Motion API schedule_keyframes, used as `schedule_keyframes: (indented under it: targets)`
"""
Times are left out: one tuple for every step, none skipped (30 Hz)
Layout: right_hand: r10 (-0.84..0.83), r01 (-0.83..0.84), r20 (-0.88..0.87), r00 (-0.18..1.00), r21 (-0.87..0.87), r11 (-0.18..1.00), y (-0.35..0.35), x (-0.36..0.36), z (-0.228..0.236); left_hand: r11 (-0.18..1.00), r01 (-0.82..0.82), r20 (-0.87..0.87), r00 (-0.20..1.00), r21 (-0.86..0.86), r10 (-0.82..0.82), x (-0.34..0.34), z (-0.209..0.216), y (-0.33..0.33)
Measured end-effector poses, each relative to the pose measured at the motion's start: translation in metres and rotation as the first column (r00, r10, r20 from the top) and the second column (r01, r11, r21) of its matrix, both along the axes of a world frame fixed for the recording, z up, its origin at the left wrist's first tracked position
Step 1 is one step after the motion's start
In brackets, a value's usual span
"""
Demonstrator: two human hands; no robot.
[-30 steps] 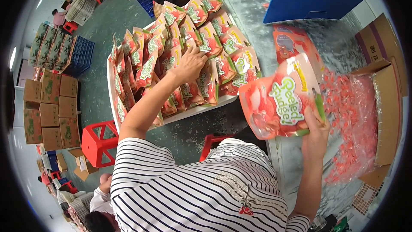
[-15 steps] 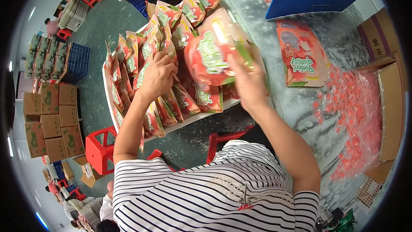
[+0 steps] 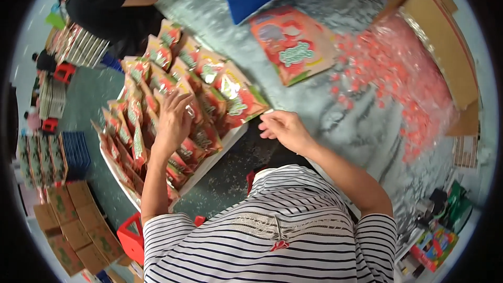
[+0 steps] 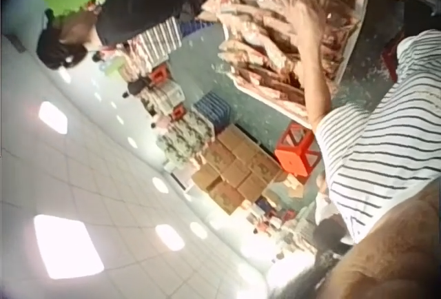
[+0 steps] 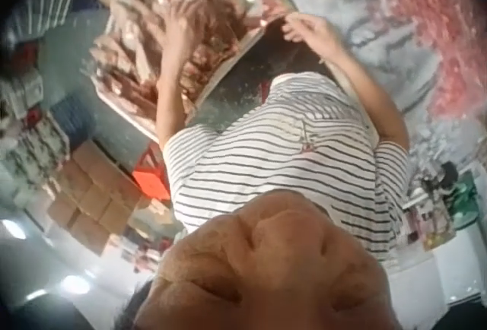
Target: Packaging individual wrapped candies into printed plastic pouches.
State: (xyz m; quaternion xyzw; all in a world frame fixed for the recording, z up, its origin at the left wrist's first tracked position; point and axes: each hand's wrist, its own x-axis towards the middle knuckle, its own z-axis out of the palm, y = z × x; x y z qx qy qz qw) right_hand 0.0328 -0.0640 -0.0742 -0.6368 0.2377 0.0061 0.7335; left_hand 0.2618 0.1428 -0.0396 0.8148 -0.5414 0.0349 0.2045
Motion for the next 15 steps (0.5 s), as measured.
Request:
schedule_keyframes:
  targets:
    - [-0.109,0.11,-0.021,0.994,0.048,0.993,-0.006,-0.016,-0.001,0.997,0.069,-0.115,0.991,-0.042,-0.073,-0.007,0.005,-0.022]
    - [-0.168,0.172,-0.068,0.983,0.045,0.984,-0.012,-0.03,0.002,0.982,0.155,-0.076,0.984,-0.108,-0.164,-0.013,0.0,-0.046]
    - [-0.197,0.199,-0.06,0.979,0.042,0.979,-0.017,-0.044,0.006,0.974,0.201,-0.108,0.971,-0.107,-0.213,-0.026,0.001,-0.071]
    - [-0.285,0.293,-0.091,0.954,0.086,0.952,-0.021,-0.058,0.009,0.95,0.29,-0.143,0.941,-0.119,-0.305,-0.033,-0.005,-0.1]
    - [-0.359,0.373,-0.119,0.926,0.134,0.918,-0.024,-0.071,0.011,0.939,0.319,-0.154,0.929,-0.131,-0.337,-0.044,-0.012,-0.123]
    - [-0.411,0.424,-0.106,0.905,0.168,0.89,-0.026,-0.083,0.006,0.928,0.348,-0.129,0.922,-0.129,-0.364,-0.053,-0.024,-0.147]
    - [-0.436,0.447,-0.098,0.895,0.168,0.879,-0.028,-0.095,0.006,0.915,0.389,-0.067,0.915,-0.107,-0.397,-0.063,-0.023,-0.167]
    - [-0.471,0.48,-0.094,0.877,0.194,0.856,-0.03,-0.107,0.005,0.923,0.377,0.009,0.926,-0.08,-0.377,-0.069,-0.033,-0.182]
    - [-0.502,0.508,-0.089,0.86,0.22,0.833,-0.031,-0.118,0.005,0.932,0.358,0.088,0.931,-0.055,-0.353,-0.072,-0.045,-0.193]
    - [-0.53,0.533,-0.08,0.844,0.229,0.815,-0.033,-0.129,0.003,0.923,0.38,0.097,0.922,-0.054,-0.374,-0.072,-0.053,-0.202]
    - [-0.545,0.546,-0.071,0.835,0.233,0.805,-0.035,-0.139,0.003,0.929,0.371,0.027,0.929,-0.021,-0.37,-0.069,-0.061,-0.205]
    - [-0.566,0.569,-0.086,0.82,0.228,0.79,-0.037,-0.149,0.002,0.931,0.364,-0.044,0.931,0.017,-0.363,-0.068,-0.059,-0.209]
    - [-0.582,0.589,-0.101,0.807,0.225,0.777,-0.039,-0.155,0.001,0.925,0.38,-0.036,0.925,0.022,-0.379,-0.066,-0.057,-0.211]
    - [-0.593,0.597,-0.095,0.8,0.233,0.768,-0.042,-0.157,0.001,0.915,0.404,-0.082,0.912,0.003,-0.403,-0.063,-0.055,-0.212]
    - [-0.6,0.601,-0.088,0.795,0.248,0.76,-0.043,-0.158,0.001,0.905,0.426,-0.129,0.896,-0.015,-0.424,-0.062,-0.052,-0.211]
